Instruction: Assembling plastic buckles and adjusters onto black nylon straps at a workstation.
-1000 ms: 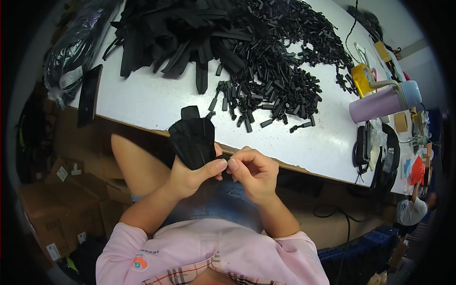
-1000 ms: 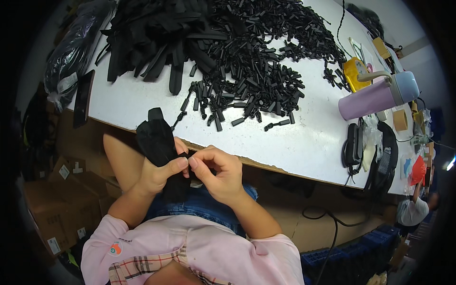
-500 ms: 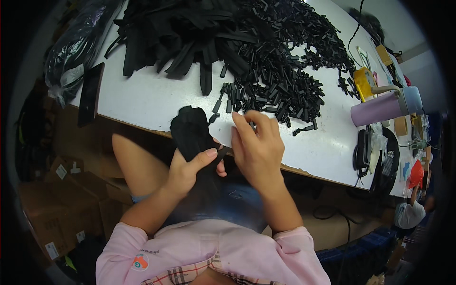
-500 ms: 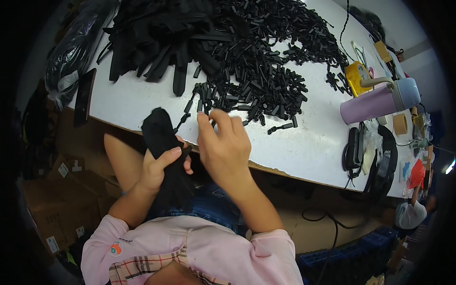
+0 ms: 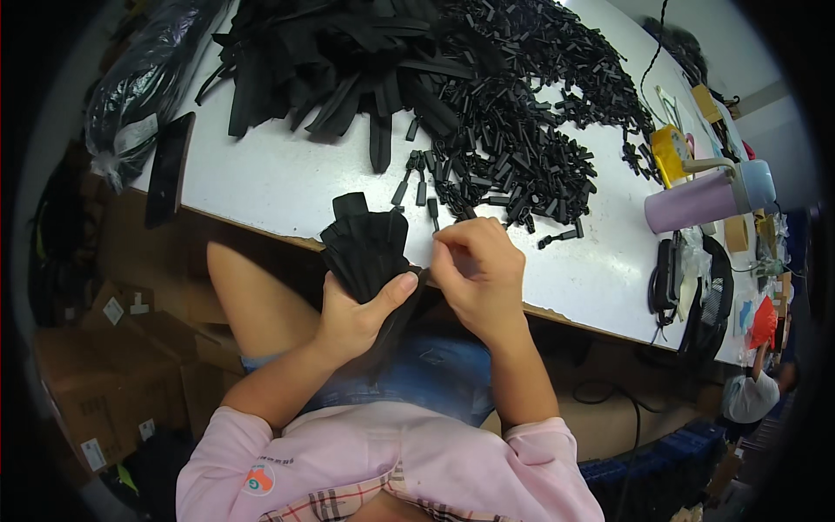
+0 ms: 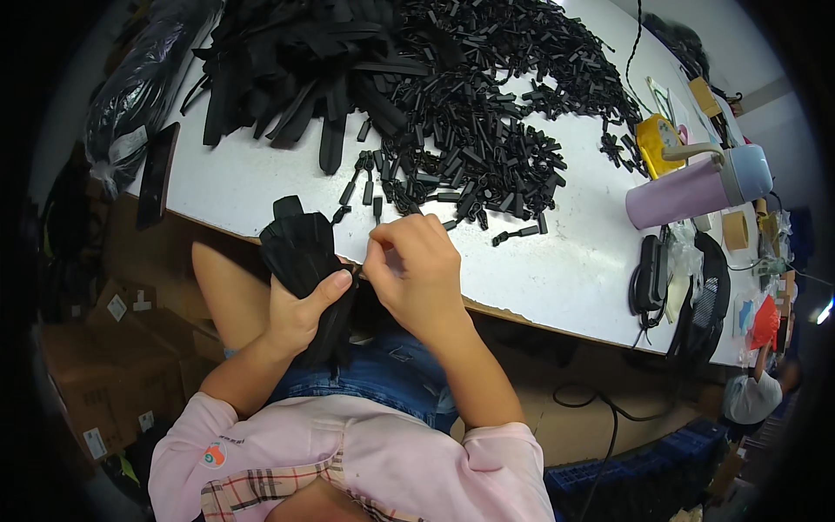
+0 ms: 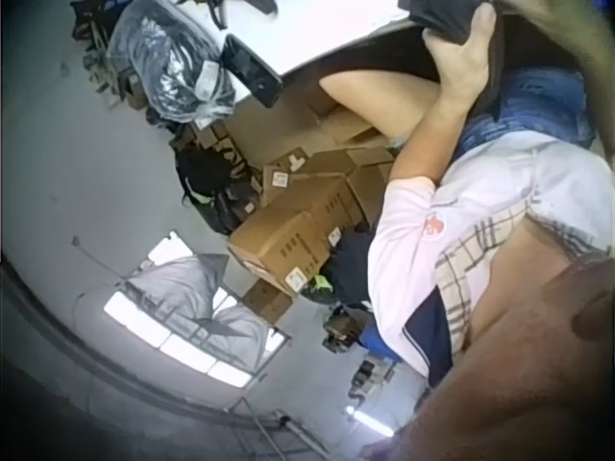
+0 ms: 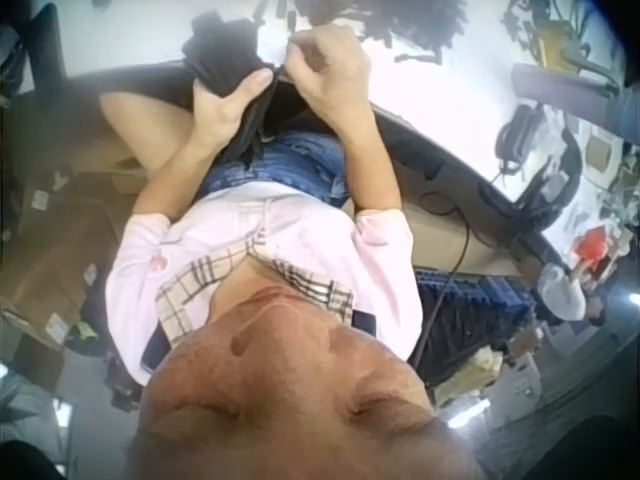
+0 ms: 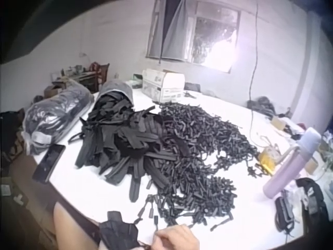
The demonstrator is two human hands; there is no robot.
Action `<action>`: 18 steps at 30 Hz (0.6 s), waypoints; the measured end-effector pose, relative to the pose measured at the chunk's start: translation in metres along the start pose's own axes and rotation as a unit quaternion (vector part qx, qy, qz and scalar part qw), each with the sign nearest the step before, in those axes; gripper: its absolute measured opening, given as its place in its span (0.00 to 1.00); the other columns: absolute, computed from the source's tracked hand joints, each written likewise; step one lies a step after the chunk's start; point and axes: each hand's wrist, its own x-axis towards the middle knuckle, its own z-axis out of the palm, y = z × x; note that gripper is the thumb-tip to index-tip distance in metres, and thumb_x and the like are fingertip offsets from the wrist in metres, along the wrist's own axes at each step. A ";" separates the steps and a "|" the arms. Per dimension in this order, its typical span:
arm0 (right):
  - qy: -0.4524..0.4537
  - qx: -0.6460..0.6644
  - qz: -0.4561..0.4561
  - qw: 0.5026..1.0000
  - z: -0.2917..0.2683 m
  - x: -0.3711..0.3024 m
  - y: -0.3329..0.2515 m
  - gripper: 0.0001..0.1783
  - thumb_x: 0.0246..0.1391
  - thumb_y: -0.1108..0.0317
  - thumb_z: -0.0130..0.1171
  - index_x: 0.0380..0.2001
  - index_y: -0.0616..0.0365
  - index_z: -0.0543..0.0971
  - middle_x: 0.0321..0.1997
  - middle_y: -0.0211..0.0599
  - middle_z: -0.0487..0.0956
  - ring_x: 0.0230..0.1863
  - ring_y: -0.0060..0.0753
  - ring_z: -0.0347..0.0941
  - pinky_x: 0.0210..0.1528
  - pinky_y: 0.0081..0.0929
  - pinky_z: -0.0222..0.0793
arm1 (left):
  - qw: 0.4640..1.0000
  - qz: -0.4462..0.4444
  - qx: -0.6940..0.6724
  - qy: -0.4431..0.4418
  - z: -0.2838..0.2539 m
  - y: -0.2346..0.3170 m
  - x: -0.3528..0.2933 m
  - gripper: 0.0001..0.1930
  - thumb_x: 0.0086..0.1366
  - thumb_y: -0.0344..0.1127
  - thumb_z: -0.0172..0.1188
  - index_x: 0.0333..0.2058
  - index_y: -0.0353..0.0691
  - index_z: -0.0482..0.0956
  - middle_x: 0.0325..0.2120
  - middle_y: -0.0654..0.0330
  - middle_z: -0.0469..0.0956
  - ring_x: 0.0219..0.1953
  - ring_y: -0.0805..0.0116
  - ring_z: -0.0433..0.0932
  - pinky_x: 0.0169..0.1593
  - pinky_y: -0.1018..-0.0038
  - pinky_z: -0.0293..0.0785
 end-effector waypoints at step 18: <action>-0.044 0.266 0.090 0.959 -0.010 -0.014 -0.005 0.04 0.38 0.79 0.55 0.23 0.63 0.75 0.25 0.35 0.73 0.26 0.23 0.68 0.29 0.15 0.64 | 0.998 0.042 0.039 -0.012 0.008 0.002 -0.003 0.08 0.51 0.25 0.57 0.32 0.34 0.72 0.26 0.66 0.72 0.28 0.81 0.69 0.32 0.83 0.66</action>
